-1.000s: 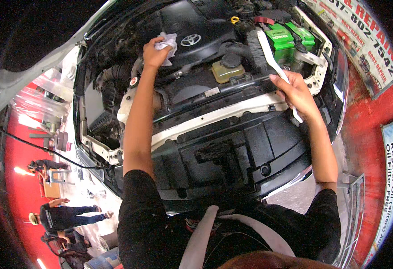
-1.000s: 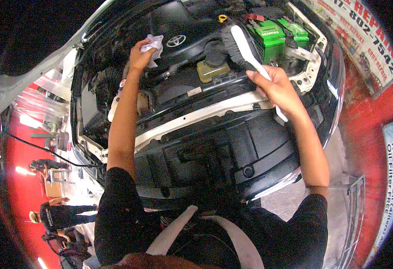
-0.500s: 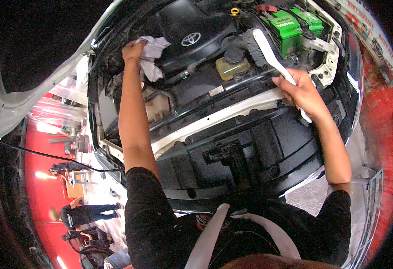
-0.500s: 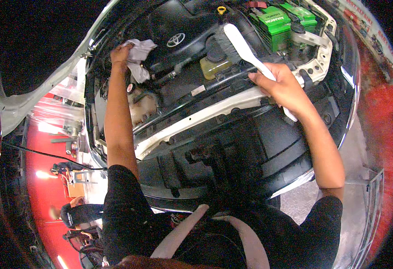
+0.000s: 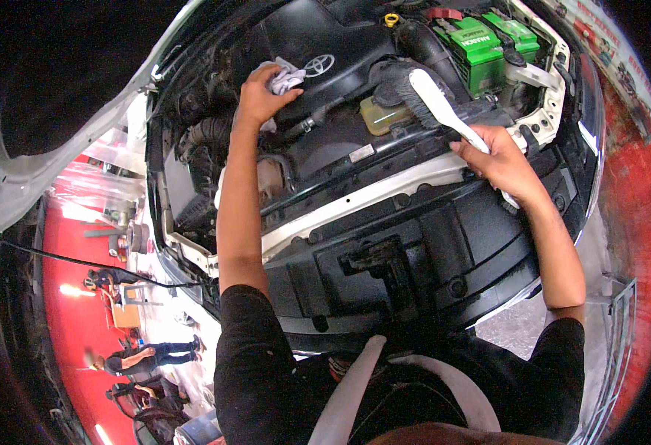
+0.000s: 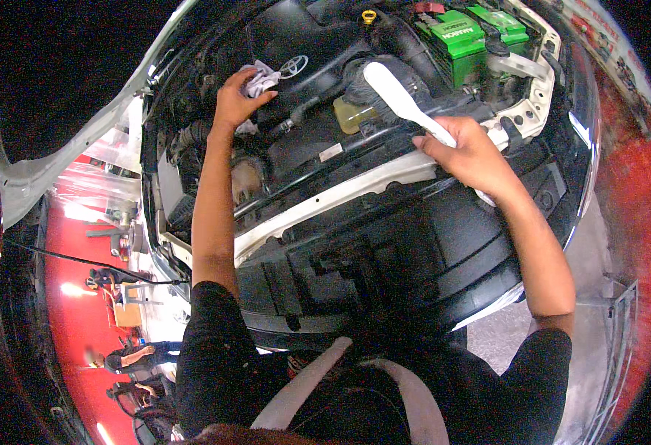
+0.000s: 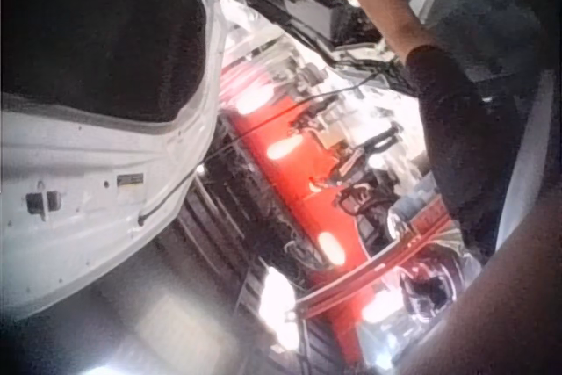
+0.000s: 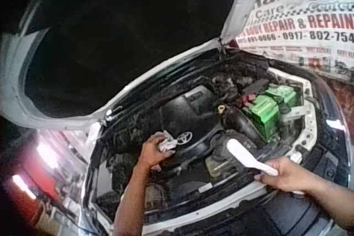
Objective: The person cleans the engine bay of a white car using a white brush and a cloth. They scrub and wipe various components under the hood, including the engine cover and surrounding parts, then briefly remove and replace the engine cover before continuing to clean.
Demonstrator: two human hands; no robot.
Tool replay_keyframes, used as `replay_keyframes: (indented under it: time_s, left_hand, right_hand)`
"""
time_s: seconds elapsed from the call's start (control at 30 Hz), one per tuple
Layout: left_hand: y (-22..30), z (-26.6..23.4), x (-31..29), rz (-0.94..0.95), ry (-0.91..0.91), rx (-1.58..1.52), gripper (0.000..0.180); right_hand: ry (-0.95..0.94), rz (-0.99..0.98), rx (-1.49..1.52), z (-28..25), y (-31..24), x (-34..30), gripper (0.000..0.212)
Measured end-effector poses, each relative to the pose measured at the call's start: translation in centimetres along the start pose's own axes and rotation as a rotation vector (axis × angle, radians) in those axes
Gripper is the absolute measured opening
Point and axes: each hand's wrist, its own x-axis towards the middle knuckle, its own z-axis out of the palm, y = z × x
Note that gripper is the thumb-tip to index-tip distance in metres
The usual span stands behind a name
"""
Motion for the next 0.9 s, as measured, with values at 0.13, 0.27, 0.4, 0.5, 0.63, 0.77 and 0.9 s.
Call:
replay_keyframes:
  time_s: [0.13,0.27,0.4,0.5,0.63,0.77,0.9]
  left_hand:
    - [1.2,1.2,-0.5,0.008,0.105,0.269,0.065]
    - [0.1,5.5,-1.0,-0.027,0.03,0.091,0.058]
    - [5.7,7.9,-1.5,0.067,0.12,0.098,0.051]
    - [1.7,5.6,-0.9,-0.043,0.032,0.082,0.045]
    - [-6.7,3.6,-2.7,-0.045,0.102,0.108,0.04]
    - [-4.3,6.4,-1.7,0.009,0.081,0.121,0.041]
    - [4.8,10.0,3.0,0.165,0.062,0.103,0.047]
  right_hand:
    - [0.018,-0.011,-0.011,0.0,0.5,0.2,0.017]
    - [0.004,0.026,-0.026,1.1,0.6,0.7,0.017]
    - [0.046,0.053,0.016,0.4,1.8,0.6,0.017]
    - [0.047,0.141,0.005,-0.1,1.7,0.5,0.016]
    - [0.069,0.065,-0.02,0.8,1.8,0.8,0.018]
    - [0.065,0.003,-0.079,1.1,0.8,0.8,0.018]
    - [0.087,-0.039,-0.133,1.4,0.6,0.5,0.02]
